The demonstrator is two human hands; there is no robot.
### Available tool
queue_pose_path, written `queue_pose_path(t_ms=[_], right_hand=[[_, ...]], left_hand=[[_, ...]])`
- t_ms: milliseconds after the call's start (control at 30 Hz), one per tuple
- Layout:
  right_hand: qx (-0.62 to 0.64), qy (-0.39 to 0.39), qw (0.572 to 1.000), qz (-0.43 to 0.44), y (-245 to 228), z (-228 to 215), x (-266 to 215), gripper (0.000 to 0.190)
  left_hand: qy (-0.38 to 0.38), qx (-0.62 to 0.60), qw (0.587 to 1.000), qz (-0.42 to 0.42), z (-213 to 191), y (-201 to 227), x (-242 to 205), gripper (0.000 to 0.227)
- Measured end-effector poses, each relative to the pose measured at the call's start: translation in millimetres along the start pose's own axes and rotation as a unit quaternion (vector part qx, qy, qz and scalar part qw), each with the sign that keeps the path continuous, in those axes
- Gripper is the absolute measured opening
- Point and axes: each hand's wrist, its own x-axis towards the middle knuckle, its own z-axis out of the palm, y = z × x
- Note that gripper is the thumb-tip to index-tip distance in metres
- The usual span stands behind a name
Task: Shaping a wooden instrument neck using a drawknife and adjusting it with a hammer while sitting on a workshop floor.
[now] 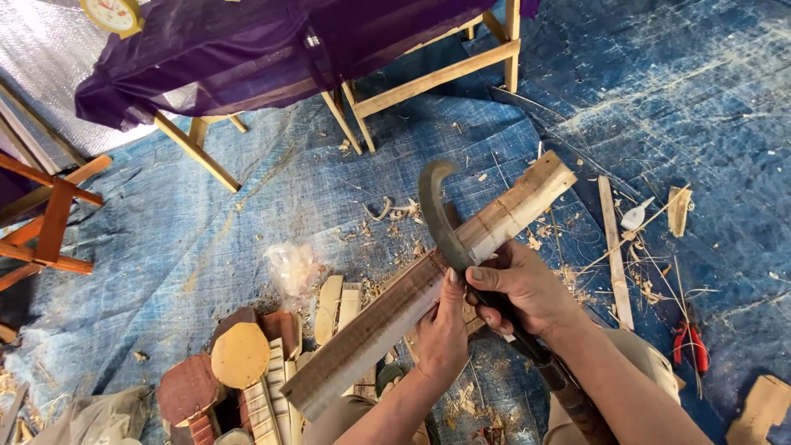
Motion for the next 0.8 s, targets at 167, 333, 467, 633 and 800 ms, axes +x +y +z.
queue_pose_path(t_ms=[167,333,467,633,800], right_hand=[[0.092,-0.139,0.986,0.008,21.5,-46.1,16.5,0.023],[0.198,-0.277,0.94,0.019,13.9,-46.1,13.1,0.036],[0.132,-0.16,0.978,0.029,14.4,-26.8,4.0,0.031],[-0.009,-0.146,0.988,-0.048,20.8,-20.5,5.4,0.083],[-0.017,-0.113,0.993,-0.042,45.7,-38.4,14.5,0.086]], left_hand=[[-0.076,-0.057,0.994,0.059,-4.0,-16.0,11.5,0.053],[-0.16,-0.398,0.903,0.033,-13.4,-28.7,34.2,0.031],[-0.128,-0.325,0.937,-0.014,-16.5,-25.6,36.8,0.046],[-0.045,-0.351,0.935,-0.004,-6.9,-3.8,26.7,0.055],[0.021,-0.341,0.94,-0.007,-1.9,-38.9,41.9,0.045]])
